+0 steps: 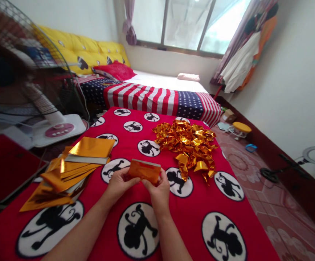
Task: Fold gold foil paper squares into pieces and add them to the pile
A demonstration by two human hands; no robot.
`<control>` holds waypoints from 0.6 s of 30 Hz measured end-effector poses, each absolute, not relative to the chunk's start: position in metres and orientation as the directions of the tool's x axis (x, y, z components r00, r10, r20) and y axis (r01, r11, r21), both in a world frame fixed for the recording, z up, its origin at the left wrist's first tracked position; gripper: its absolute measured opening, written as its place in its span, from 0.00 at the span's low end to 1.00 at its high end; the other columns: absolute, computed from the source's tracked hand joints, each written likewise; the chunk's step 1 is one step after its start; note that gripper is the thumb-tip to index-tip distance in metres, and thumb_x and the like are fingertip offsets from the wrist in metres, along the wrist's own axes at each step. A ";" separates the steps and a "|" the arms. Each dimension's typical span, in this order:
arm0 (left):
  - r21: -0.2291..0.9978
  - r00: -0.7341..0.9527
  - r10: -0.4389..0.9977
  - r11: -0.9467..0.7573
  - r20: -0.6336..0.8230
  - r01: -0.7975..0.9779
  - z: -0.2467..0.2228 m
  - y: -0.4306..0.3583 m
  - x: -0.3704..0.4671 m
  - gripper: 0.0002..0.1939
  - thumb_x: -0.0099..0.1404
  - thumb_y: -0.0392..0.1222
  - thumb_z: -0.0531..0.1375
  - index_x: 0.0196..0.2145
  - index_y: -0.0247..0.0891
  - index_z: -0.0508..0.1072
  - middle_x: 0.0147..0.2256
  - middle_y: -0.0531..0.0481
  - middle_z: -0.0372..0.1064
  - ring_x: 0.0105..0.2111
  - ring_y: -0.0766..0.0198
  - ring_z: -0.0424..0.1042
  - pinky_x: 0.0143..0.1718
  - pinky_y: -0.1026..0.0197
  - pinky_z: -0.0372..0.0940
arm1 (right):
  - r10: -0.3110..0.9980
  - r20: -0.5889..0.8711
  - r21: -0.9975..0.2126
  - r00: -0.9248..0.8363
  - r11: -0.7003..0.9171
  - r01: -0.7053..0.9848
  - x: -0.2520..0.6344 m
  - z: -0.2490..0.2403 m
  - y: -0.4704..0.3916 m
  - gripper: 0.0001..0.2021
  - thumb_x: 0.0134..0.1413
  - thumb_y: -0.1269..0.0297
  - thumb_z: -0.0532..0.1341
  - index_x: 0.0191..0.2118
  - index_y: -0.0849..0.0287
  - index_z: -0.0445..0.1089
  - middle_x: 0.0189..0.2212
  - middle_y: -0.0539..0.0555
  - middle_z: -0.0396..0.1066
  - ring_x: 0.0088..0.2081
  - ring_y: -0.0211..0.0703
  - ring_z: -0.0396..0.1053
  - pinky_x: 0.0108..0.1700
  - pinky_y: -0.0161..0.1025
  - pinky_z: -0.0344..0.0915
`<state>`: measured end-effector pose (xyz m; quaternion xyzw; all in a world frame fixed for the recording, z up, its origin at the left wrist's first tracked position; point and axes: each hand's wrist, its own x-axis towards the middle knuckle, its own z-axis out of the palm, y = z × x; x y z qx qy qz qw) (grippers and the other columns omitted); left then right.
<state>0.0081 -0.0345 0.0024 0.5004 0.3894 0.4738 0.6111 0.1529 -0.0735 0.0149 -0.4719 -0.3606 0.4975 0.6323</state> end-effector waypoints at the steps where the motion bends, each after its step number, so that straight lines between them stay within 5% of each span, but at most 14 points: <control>1: 0.976 0.259 0.966 0.068 -0.012 -0.209 0.004 -0.035 0.009 0.18 0.49 0.41 0.70 0.37 0.32 0.75 0.36 0.44 0.78 0.35 0.58 0.76 0.39 0.60 0.70 | 0.969 -0.009 -0.954 0.245 0.065 -0.292 0.153 0.015 -0.074 0.29 0.40 0.63 0.71 0.49 0.58 0.62 0.39 0.55 0.77 0.38 0.48 0.76 0.44 0.47 0.72; 11: 0.943 0.133 0.990 0.084 -0.043 -0.323 0.006 -0.042 0.026 0.23 0.46 0.41 0.71 0.40 0.33 0.72 0.37 0.44 0.78 0.36 0.56 0.77 0.40 0.60 0.71 | 0.942 0.040 -0.971 0.333 0.116 -0.211 0.142 0.013 -0.076 0.23 0.44 0.62 0.70 0.45 0.59 0.63 0.39 0.55 0.75 0.39 0.46 0.75 0.44 0.43 0.71; 18: 0.932 0.222 0.967 0.194 -0.127 -0.308 0.009 -0.039 0.018 0.30 0.50 0.44 0.70 0.49 0.31 0.69 0.36 0.43 0.78 0.29 0.58 0.78 0.28 0.64 0.69 | 0.932 -0.022 -0.954 0.361 0.088 -0.285 0.149 0.005 -0.071 0.22 0.41 0.61 0.71 0.43 0.60 0.65 0.36 0.55 0.77 0.35 0.45 0.76 0.39 0.41 0.73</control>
